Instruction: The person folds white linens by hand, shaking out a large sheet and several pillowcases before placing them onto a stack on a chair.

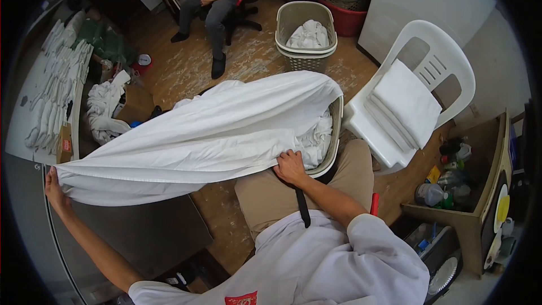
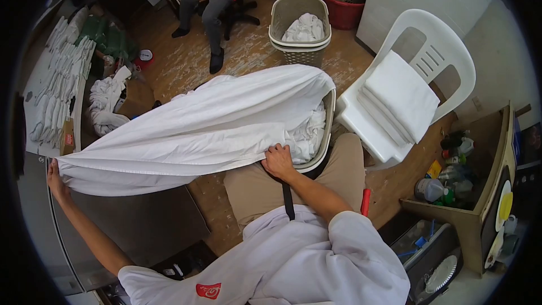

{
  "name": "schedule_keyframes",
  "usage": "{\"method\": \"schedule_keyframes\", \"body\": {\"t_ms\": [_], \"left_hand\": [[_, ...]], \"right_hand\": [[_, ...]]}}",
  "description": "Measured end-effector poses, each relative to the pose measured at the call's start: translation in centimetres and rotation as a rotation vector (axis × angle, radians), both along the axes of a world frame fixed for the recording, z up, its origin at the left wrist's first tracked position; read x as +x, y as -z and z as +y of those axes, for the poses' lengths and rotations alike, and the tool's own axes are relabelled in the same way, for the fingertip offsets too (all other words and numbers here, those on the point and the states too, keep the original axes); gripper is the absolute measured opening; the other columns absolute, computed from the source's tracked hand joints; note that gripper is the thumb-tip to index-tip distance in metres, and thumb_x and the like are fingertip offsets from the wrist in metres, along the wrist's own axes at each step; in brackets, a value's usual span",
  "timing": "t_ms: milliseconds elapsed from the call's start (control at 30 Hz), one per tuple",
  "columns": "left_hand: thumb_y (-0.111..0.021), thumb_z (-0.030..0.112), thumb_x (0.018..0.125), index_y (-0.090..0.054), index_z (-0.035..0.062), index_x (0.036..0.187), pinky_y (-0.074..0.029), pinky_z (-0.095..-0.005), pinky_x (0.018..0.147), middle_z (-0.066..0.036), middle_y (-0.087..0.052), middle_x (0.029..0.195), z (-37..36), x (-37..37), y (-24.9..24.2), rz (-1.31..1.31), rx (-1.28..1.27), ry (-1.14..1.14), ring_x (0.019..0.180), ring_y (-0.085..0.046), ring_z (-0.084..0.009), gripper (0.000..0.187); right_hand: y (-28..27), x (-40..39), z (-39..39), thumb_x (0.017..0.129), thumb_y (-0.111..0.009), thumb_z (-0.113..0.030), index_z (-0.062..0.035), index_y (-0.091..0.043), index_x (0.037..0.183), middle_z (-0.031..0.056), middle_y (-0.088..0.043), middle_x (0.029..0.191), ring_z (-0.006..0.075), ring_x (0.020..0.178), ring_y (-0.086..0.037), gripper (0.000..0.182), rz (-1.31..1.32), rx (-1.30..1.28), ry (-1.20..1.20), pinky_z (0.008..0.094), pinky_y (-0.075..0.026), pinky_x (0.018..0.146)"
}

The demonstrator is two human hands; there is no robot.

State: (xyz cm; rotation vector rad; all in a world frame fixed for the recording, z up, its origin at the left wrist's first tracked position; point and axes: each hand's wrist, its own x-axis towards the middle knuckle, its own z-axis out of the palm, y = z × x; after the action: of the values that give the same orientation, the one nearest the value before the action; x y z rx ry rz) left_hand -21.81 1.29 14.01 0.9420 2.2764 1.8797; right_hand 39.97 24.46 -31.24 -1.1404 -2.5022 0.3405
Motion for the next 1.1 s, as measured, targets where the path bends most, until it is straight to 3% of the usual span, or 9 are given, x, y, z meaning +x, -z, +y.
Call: {"method": "schedule_keyframes", "body": {"t_ms": [267, 367, 533, 667, 867, 933, 1000, 1067, 1100], "left_hand": [[-0.064, 0.028, 0.091, -0.063, 0.0023, 0.101, -0.049, -0.0281, 0.075, -0.004, -0.066, 0.09, -0.7, -0.8, 1.9, 0.007, -0.007, -0.019, 0.082, -0.061, -0.0127, 0.027], [-0.064, 0.027, 0.092, -0.064, 0.0028, 0.099, -0.048, -0.0272, 0.074, -0.003, -0.065, 0.088, -0.1, -1.5, 3.4, 0.034, 0.036, -0.042, 0.079, -0.059, -0.0116, 0.025], [-0.062, 0.026, 0.093, -0.064, 0.0024, 0.1, -0.047, -0.0266, 0.073, -0.002, -0.064, 0.089, 0.9, -4.0, 6.7, 0.049, 0.061, -0.044, 0.08, -0.058, -0.0103, 0.025], [-0.06, 0.027, 0.094, -0.062, -0.0029, 0.105, -0.045, -0.0285, 0.081, -0.004, -0.063, 0.094, 4.9, 1.0, 5.2, 0.036, 0.036, 0.047, 0.089, -0.057, -0.0132, 0.032], [-0.058, 0.032, 0.094, -0.06, -0.0066, 0.116, -0.04, -0.0279, 0.092, -0.01, -0.065, 0.108, 10.0, 1.1, -7.4, 0.437, -0.084, 0.048, 0.1, -0.056, -0.0147, 0.045], [-0.056, 0.039, 0.093, -0.059, -0.0055, 0.118, -0.039, -0.0321, 0.096, -0.016, -0.064, 0.115, 11.4, 3.0, -15.0, 0.56, 0.115, -0.219, 0.107, -0.056, -0.0207, 0.051], [-0.053, 0.044, 0.093, -0.06, -0.0023, 0.121, -0.04, -0.0316, 0.096, -0.016, -0.062, 0.12, 12.2, 7.0, -22.8, 0.743, 0.395, -0.378, 0.11, -0.058, -0.024, 0.054], [-0.051, 0.044, 0.094, -0.057, 0.0025, 0.127, -0.041, -0.0313, 0.096, -0.011, -0.062, 0.121, 12.3, 10.7, -28.0, 0.82, 0.417, -0.361, 0.111, -0.057, -0.021, 0.053], [-0.048, 0.04, 0.096, -0.052, 0.0042, 0.131, -0.04, -0.03, 0.097, -0.008, -0.06, 0.123, 13.6, 10.6, -29.3, 0.676, 0.435, -0.037, 0.112, -0.056, -0.0185, 0.051]], "right_hand": [[-6.2, 6.9, 9.6, 0.067, -0.064, -0.022, -0.0074, -0.065, 0.071, 0.006, -0.063, 0.079, 0.0249, 0.086, -0.054, 0.015, 0.101, 0.244, 0.223, 0.0441, -0.037, 0.074], [-8.9, 10.4, 13.9, 0.065, -0.068, -0.015, -0.0059, -0.066, 0.072, 0.0077, -0.064, 0.082, 0.0266, 0.09, -0.058, 0.012, 0.482, 0.241, 0.184, 0.0414, -0.041, 0.078], [-15.8, 15.4, 17.9, 0.081, -0.07, -0.014, -0.0012, -0.069, 0.083, 0.0038, -0.069, 0.089, 0.0141, 0.085, -0.061, 0.013, 1.019, -0.346, 0.245, 0.0277, -0.048, 0.078], [-23.9, 20.0, 21.3, 0.084, -0.07, -0.015, -0.0003, -0.071, 0.088, 0.0036, -0.069, 0.083, 0.0094, 0.078, -0.06, 0.016, 0.974, -0.281, 0.147, 0.0257, -0.048, 0.074], [-50.3, 29.6, 25.9, 0.081, -0.072, -0.023, -0.0048, -0.073, 0.089, 0.001, -0.07, 0.081, 0.0075, 0.073, -0.059, 0.02, 0.662, 0.223, 0.27, 0.0231, -0.044, 0.067], [-60.3, 35.7, 26.8, 0.093, -0.051, -0.034, -0.0046, -0.069, 0.108, 0.0068, -0.066, 0.107, 0.0124, 0.095, -0.059, 0.037, 0.538, 0.706, -0.103, 0.0263, -0.046, 0.083], [-69.0, 39.3, 24.2, 0.097, -0.049, -0.034, -0.0092, -0.061, 0.125, 0.0033, -0.065, 0.114, 0.0125, 0.102, -0.058, 0.04, 0.29, 1.158, 0.412, 0.0235, -0.042, 0.091], [-73.6, 36.8, 20.1, 0.095, -0.054, -0.037, -0.0098, -0.059, 0.128, 0.0041, -0.064, 0.115, 0.0131, 0.102, -0.058, 0.042, 0.62, 0.98, 0.407, 0.0225, -0.042, 0.091], [-74.6, 37.5, 19.8, 0.095, -0.054, -0.037, -0.0098, -0.059, 0.128, 0.0041, -0.064, 0.115, 0.0131, 0.102, -0.058, 0.042, 0.62, 0.983, 0.393, 0.0225, -0.042, 0.091]]}}
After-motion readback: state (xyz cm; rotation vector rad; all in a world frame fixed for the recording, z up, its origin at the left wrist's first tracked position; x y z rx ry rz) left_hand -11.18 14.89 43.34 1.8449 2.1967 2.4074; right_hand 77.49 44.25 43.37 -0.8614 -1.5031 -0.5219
